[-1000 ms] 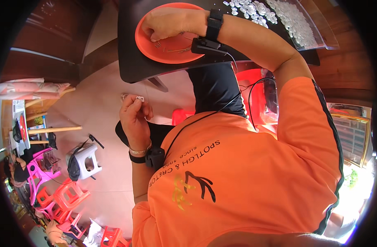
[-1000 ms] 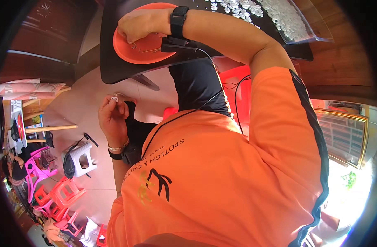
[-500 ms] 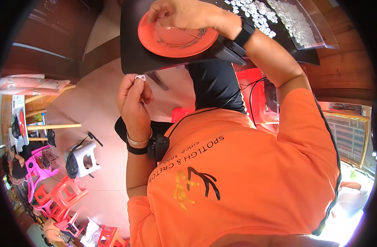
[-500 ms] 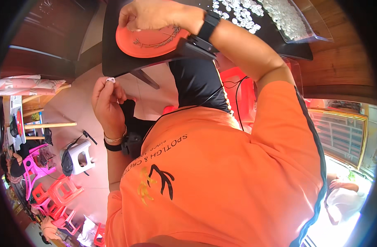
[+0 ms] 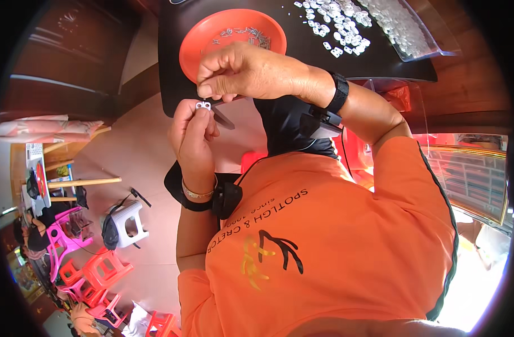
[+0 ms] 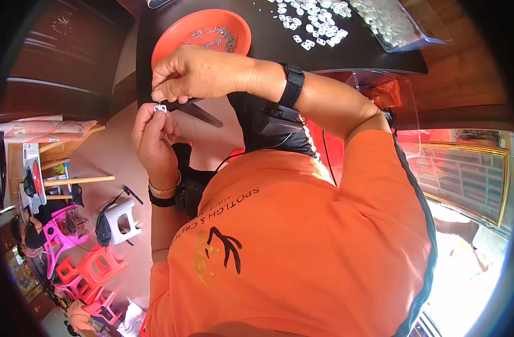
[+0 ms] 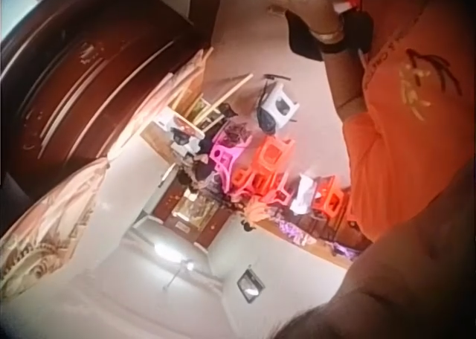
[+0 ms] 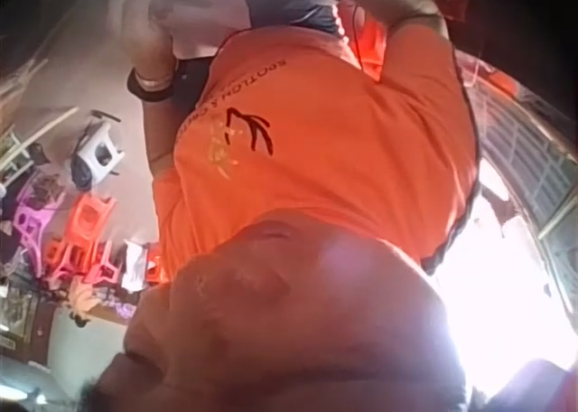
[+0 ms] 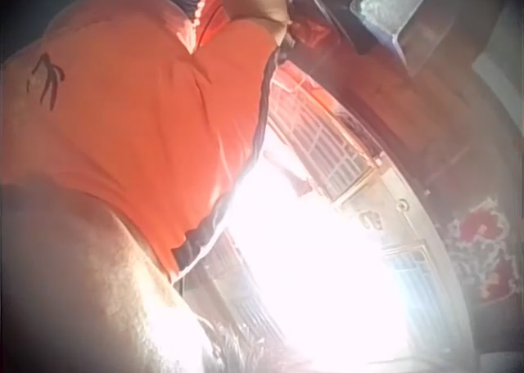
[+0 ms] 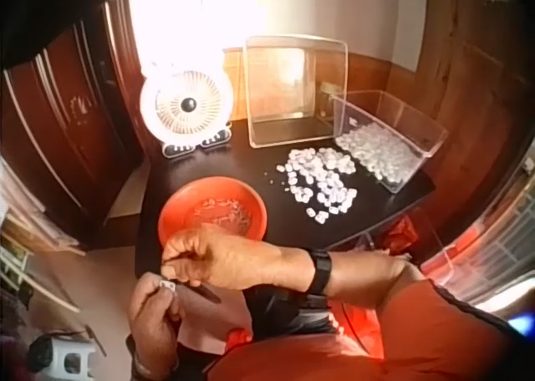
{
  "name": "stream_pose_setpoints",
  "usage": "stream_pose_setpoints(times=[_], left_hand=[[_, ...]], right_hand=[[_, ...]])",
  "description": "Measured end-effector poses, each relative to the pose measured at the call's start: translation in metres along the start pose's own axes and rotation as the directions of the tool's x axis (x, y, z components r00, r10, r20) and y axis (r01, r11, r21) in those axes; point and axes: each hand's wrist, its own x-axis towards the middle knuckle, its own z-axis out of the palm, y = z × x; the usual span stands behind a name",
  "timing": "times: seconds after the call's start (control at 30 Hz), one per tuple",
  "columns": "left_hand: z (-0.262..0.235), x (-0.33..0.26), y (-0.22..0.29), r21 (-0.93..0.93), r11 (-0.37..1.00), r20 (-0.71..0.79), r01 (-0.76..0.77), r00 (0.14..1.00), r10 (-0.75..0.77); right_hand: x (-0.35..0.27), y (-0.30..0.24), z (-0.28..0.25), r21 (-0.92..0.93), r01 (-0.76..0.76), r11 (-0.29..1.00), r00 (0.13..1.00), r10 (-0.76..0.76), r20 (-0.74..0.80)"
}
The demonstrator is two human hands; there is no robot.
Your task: The recorder is picking up and assembling small white plastic components at a table.
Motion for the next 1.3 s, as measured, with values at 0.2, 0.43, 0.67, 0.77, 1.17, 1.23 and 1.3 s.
stream_pose_setpoints(times=[0.2, 0.43, 0.67, 0.77, 1.17, 1.23, 1.3], left_hand=[[0.001, -0.003, -0.002, 0.017, 1.0, -0.006, 0.021, 1.0, -0.021], [-0.002, -0.004, -0.008, 0.041, 0.999, 0.0, 0.01, 1.0, -0.01], [-0.003, -0.004, -0.01, 0.101, 0.995, -0.019, 0.013, 1.0, -0.011], [-0.005, -0.003, -0.012, 0.167, 0.986, 0.019, -0.003, 1.0, 0.0], [0.001, -0.007, -0.019, 0.1, 0.994, -0.012, -0.03, 0.999, 0.031], [0.003, -0.01, -0.018, 0.138, 0.99, -0.035, 0.024, 0.999, -0.019], [0.003, -0.01, -0.021, 0.109, 0.994, -0.025, 0.018, 1.0, -0.016]], right_hand=[[0.0, 0.003, 0.005, -0.088, 0.057, 0.994, 0.998, -0.055, 0.027], [0.0, 0.008, 0.005, -0.121, 0.032, 0.992, 0.999, -0.03, 0.02], [-0.002, 0.015, 0.008, -0.13, 0.048, 0.99, 0.998, -0.051, -0.022], [-0.001, 0.014, 0.009, -0.19, 0.062, 0.98, 0.998, -0.063, 0.001], [-0.002, 0.02, 0.016, -0.369, 0.175, 0.913, 0.977, -0.207, -0.048], [-0.006, 0.025, 0.019, -0.31, 0.206, 0.928, 0.969, -0.237, -0.067], [-0.009, 0.026, 0.021, -0.283, 0.236, 0.93, 0.957, -0.273, -0.098]])
